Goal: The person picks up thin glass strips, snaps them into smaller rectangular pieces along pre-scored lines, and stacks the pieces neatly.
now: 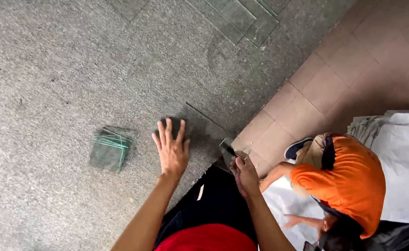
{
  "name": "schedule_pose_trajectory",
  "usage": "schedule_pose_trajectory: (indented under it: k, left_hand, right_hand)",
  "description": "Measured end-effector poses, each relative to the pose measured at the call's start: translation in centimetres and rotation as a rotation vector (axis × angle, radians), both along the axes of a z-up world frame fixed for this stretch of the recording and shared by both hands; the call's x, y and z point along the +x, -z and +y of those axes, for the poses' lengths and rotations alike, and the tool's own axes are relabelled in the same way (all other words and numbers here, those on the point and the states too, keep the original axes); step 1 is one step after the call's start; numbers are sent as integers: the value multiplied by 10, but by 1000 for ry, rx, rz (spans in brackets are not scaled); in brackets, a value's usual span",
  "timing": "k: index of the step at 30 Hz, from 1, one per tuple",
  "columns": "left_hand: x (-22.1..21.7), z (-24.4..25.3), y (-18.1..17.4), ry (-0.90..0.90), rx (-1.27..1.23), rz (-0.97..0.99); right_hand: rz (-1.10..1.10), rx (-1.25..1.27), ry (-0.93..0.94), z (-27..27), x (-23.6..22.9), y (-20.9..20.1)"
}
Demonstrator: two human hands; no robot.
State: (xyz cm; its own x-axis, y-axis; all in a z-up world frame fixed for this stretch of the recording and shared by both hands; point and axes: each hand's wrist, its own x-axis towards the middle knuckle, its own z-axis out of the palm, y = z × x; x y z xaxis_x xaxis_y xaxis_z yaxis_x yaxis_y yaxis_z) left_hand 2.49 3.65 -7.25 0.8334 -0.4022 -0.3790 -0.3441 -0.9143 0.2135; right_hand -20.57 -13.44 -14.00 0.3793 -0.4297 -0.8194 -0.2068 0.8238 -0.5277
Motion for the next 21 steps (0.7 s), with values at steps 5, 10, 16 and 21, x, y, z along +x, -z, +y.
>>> schedule_pose_trajectory:
  k: [5,10,16,21]
  left_hand:
    - [-17,-4,-4,84,7,105]
    - [-14,0,-2,113,58,130]
    - [-9,-8,-10,125,104,182]
    - [-17,-10,-19,156,103,209]
  right_hand:
    - [86,-91,13,0,30,-45]
    - [81,-88,-45,-6,30,-24]
    - [83,-88,-26,-2,30,15]
    - [54,-35,-12,-2,20,5]
